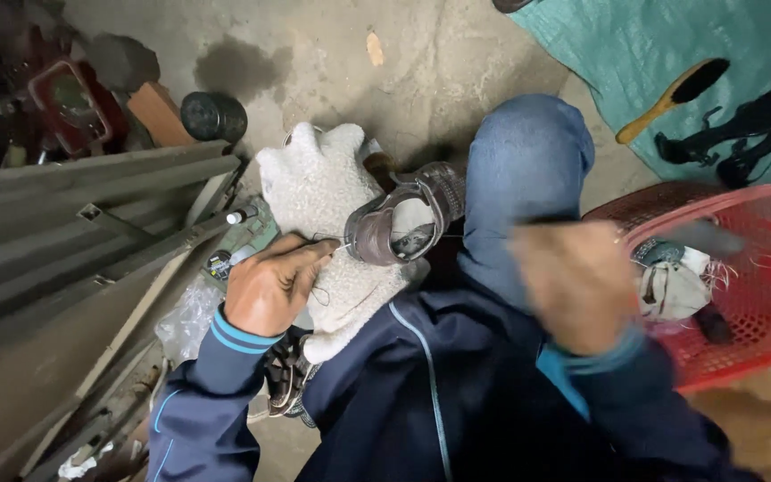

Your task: The person sits on the floor and sews a brown leather shoe using a needle and thread. They repeatedly push the needle through the shoe's sole and pull the thread tight to secure the stitching.

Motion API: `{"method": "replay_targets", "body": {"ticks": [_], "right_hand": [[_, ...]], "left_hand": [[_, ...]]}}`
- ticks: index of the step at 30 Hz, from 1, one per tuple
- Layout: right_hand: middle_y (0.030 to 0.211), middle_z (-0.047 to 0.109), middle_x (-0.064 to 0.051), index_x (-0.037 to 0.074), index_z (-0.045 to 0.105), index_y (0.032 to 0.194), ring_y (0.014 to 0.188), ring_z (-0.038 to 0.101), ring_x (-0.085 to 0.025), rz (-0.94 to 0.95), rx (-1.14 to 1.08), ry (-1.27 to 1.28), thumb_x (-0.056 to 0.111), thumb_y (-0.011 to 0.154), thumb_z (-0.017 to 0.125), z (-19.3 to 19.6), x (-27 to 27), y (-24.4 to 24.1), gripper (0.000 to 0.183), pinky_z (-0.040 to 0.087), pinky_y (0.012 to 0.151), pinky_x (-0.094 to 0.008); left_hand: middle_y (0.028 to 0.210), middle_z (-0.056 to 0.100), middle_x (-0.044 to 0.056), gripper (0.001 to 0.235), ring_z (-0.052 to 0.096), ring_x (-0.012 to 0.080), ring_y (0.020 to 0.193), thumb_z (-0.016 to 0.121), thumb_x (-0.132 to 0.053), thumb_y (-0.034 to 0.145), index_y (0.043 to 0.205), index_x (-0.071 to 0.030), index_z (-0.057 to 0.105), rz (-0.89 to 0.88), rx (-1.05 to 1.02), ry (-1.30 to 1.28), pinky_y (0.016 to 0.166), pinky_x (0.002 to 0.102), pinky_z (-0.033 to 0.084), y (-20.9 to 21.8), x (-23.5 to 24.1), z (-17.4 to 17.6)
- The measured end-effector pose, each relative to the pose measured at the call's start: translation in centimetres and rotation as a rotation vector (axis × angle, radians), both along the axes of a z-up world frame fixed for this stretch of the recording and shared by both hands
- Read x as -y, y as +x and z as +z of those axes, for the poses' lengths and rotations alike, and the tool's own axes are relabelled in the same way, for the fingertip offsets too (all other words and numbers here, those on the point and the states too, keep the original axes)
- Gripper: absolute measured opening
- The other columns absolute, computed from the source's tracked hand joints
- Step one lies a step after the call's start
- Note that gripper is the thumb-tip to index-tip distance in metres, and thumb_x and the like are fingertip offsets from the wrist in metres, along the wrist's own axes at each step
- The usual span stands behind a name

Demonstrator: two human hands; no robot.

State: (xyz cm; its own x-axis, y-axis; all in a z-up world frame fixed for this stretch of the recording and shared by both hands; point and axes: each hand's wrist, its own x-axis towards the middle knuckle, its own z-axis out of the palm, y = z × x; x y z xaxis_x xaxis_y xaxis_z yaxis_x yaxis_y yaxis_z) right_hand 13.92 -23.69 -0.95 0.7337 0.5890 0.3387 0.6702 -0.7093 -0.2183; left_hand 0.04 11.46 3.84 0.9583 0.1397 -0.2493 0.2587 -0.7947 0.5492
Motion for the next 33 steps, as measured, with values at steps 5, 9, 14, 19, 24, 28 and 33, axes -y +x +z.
{"method": "replay_targets", "body": {"ticks": [5,9,14,19,24,28,33], "right_hand": [[0.094,0.064,-0.002,0.016,0.075,0.091,0.093,0.063,-0.026,0.262,-0.052,0.206,0.017,0.091,0.076,-1.7,-7.4,-1.0,0.001,0.048,0.087,-0.043],[0.086,0.064,0.000,0.015,0.079,0.094,0.086,0.064,-0.021,0.380,-0.375,0.278,0.013,0.099,0.065,2.2,-6.7,-0.5,0.016,0.049,0.090,-0.036],[0.103,0.077,-0.014,0.000,0.078,0.095,0.109,0.073,-0.031,0.310,-0.982,0.634,0.008,0.093,0.070,5.7,-5.4,0.2,0.011,0.056,0.094,-0.044],[0.093,0.068,-0.029,-0.006,0.060,0.094,0.084,0.071,-0.032,0.420,-1.502,1.369,0.005,0.099,0.054,2.8,-4.9,-0.7,0.014,0.059,0.068,-0.038],[0.087,0.078,-0.017,-0.001,0.080,0.106,0.082,0.076,-0.023,0.128,-1.161,0.789,0.002,0.093,0.072,-1.1,-9.2,-2.3,0.016,0.065,0.071,-0.035],[0.095,0.081,-0.016,0.006,0.083,0.109,0.089,0.076,-0.025,0.057,-1.183,0.567,0.004,0.092,0.070,-3.0,-11.9,-2.3,0.021,0.062,0.074,-0.040],[0.085,0.080,-0.009,0.008,0.083,0.099,0.086,0.070,-0.012,0.002,-1.332,0.655,-0.001,0.088,0.068,-2.6,-13.8,-1.8,0.021,0.061,0.073,-0.036]], "left_hand": [[0.089,0.074,0.000,0.020,0.074,0.0317,0.083,0.063,-0.030,0.098,0.111,-0.032,0.078,0.039,-0.037,0.056,0.070,0.048,0.060,-0.6,0.4,-0.2],[0.087,0.074,0.001,0.021,0.074,0.0326,0.080,0.062,-0.029,0.099,0.110,-0.034,0.080,0.053,-0.045,0.058,0.071,0.050,0.061,-0.7,0.5,-0.1],[0.085,0.074,0.002,0.020,0.073,0.0331,0.079,0.062,-0.029,0.097,0.105,-0.034,0.080,0.049,-0.009,0.107,0.069,0.048,0.061,-0.5,0.9,-0.5],[0.079,0.073,0.004,0.018,0.072,0.0354,0.071,0.063,-0.029,0.095,0.098,-0.026,0.081,0.017,-0.003,0.140,0.061,0.048,0.058,0.3,1.1,-0.2],[0.083,0.071,-0.002,0.022,0.073,0.0305,0.077,0.058,-0.036,0.097,0.106,-0.039,0.078,0.014,-0.052,0.154,0.066,0.048,0.061,0.0,0.8,-0.9],[0.084,0.071,-0.004,0.024,0.073,0.0287,0.074,0.058,-0.035,0.096,0.110,-0.042,0.077,-0.008,-0.035,0.171,0.064,0.045,0.061,0.0,0.8,-1.0],[0.085,0.069,-0.002,0.026,0.072,0.0317,0.070,0.054,-0.033,0.096,0.108,-0.039,0.076,-0.070,-0.030,0.199,0.063,0.048,0.060,0.3,0.8,-0.9]]}}
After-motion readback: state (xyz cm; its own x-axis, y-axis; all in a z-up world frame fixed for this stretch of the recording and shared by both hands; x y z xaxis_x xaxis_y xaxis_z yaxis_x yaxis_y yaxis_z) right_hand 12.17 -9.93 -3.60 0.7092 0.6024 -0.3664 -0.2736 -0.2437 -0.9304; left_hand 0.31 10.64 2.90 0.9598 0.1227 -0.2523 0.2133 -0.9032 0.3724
